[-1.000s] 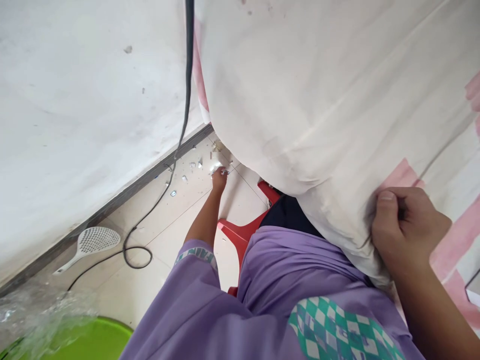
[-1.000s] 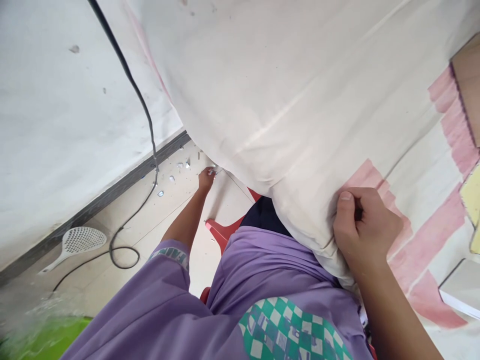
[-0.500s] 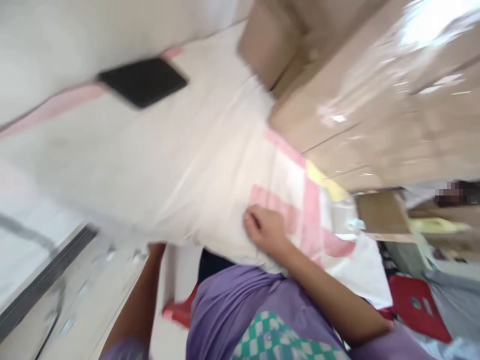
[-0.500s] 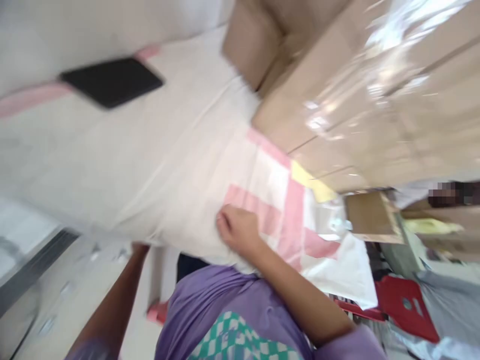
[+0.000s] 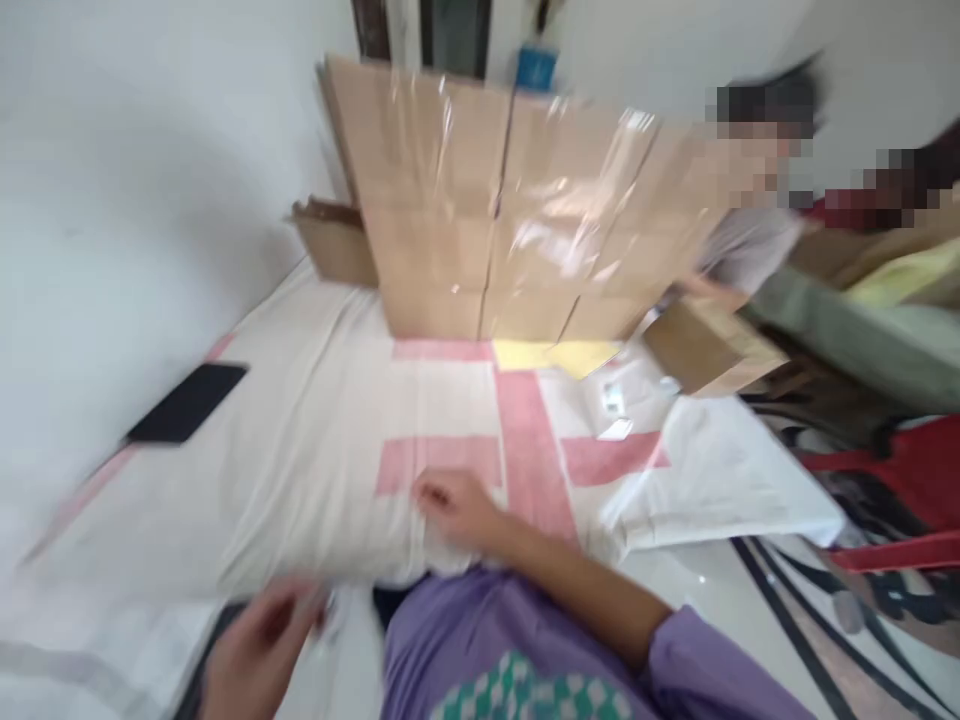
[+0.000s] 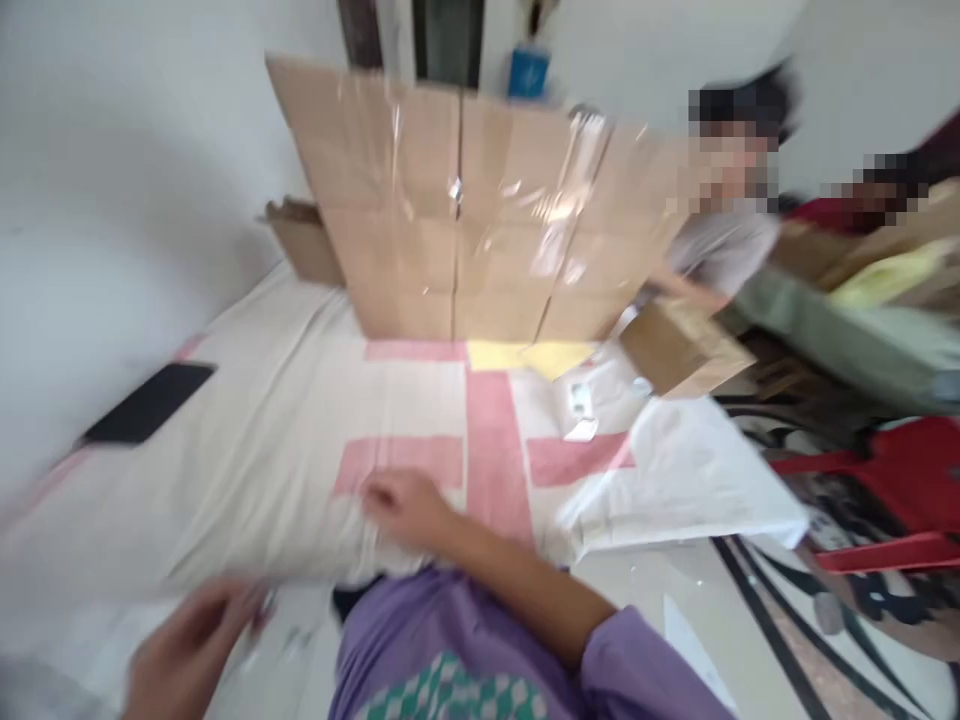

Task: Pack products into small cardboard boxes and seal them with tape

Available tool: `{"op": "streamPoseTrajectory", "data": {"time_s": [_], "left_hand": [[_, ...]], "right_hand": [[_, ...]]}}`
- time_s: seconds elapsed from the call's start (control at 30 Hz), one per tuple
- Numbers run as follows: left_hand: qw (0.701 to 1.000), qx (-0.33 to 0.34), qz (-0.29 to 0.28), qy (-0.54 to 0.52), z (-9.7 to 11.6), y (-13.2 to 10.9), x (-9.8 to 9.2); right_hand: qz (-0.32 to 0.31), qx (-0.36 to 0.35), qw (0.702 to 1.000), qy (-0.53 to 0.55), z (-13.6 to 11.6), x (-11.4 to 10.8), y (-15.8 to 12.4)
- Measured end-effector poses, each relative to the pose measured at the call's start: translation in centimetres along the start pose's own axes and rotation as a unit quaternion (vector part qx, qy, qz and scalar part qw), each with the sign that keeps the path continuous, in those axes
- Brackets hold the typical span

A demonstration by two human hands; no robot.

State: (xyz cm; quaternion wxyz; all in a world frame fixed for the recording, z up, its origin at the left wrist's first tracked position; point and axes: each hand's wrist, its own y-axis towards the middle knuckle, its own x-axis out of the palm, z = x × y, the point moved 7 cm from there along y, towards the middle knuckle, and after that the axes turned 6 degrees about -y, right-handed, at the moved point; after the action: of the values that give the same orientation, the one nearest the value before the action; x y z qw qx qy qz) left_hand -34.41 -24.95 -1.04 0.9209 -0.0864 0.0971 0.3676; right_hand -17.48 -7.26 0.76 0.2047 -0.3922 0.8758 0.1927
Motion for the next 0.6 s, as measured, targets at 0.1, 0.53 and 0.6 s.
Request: {"op": "streamPoseTrajectory", "data": {"time_s": [0.1,0.53,0.6], "left_hand": [[0.980,0.033,0.067,-0.185,4.9,1.8,2.5],[0.964,-0.052,-0.031,-0.259,6.8,2.1,6.8],[0.969,-0.044,-0.041,-0.239,6.8,1.9,7.3]], "right_hand": [[0.155,0.033,0.982,0.101,0.9,-6.5,-0.2],[0.109,0.039,0.962,0.248,0.9,-7.1,-0.7],[0.008,0.045,0.955,0.294,-0.5,-4.6,-0.5]]}}
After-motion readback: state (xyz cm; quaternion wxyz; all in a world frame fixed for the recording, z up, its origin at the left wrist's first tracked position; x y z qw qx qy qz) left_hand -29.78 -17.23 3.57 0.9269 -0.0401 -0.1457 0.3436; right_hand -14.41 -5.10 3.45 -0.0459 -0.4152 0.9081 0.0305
